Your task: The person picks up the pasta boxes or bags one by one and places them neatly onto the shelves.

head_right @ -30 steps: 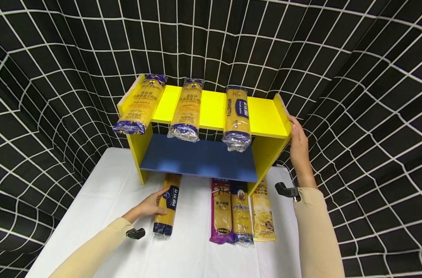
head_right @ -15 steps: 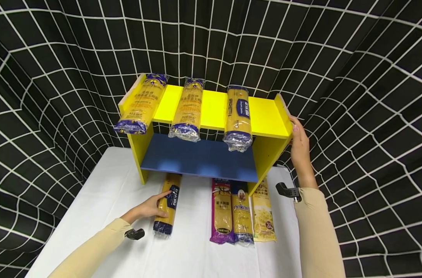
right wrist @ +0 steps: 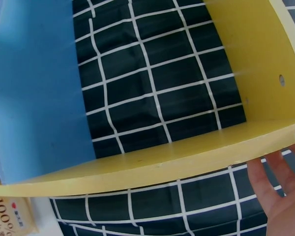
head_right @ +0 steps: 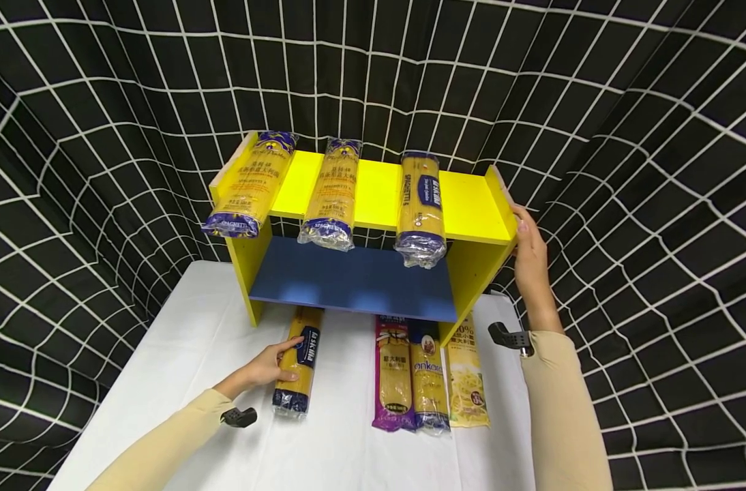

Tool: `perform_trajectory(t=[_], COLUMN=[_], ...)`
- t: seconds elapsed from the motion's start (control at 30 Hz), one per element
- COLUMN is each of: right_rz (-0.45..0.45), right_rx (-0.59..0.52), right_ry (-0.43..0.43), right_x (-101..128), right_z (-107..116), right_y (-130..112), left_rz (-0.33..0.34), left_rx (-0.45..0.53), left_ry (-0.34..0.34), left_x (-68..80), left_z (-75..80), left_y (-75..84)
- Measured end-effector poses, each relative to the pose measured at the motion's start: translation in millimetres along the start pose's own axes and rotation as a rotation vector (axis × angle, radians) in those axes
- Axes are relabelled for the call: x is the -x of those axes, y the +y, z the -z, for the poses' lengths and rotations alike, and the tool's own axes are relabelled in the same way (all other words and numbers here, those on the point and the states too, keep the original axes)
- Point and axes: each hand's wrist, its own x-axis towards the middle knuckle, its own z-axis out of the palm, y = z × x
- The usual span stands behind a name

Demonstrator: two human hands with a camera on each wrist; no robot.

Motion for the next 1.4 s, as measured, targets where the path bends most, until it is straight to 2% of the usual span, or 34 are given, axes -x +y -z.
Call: perform_trajectory(t=[0.13, 0.33, 0.47, 0.7, 0.87, 1.13, 1.33, 1.4], right_rz=[0.002, 0.006, 0.008, 0.009, 0.014, -0.006, -0.015, -0.016], right_rx=[-0.005, -0.009, -0.013, -0.009, -0.008, 0.007, 0.006, 0.001], right_ry=[-0.007, -0.013, -0.011, -0.006, -0.008, -0.004, -0.004, -0.005], right_x=[0.1, -0.2, 0.1, -0.2, -1.0, -1.6, -1.8, -1.6], right_z=[-1.1, -2.4, -2.8, -2.0, -1.4, -0.9, -0.1, 0.1], right_y=[0.4, 1.4, 1.9, 1.1, 1.1, 1.6, 0.5, 0.3], left_rz=[-0.057, -0.163, -0.178, -0.178, -0.178, -0.266, -0.348, -0.357], left_rx=[-0.003, -0.006, 0.042, 0.021, 0.016, -0.026, -0.036, -0.032], left_ry=[-0.052, -0.175, -0.255, -0.345, -0.411, -0.495, -0.554, -0.571], left_x=[1.2, 1.1, 3.2, 4.0, 2.2, -3.3, 0.0, 0.5], left_z=[-4.4, -18.8, -30.2, -50.1, -58.9, -66.4, -64.4, -62.4], left_y=[4.9, 18.7, 32.5, 54.2, 69.0, 88.6, 117.5, 128.4])
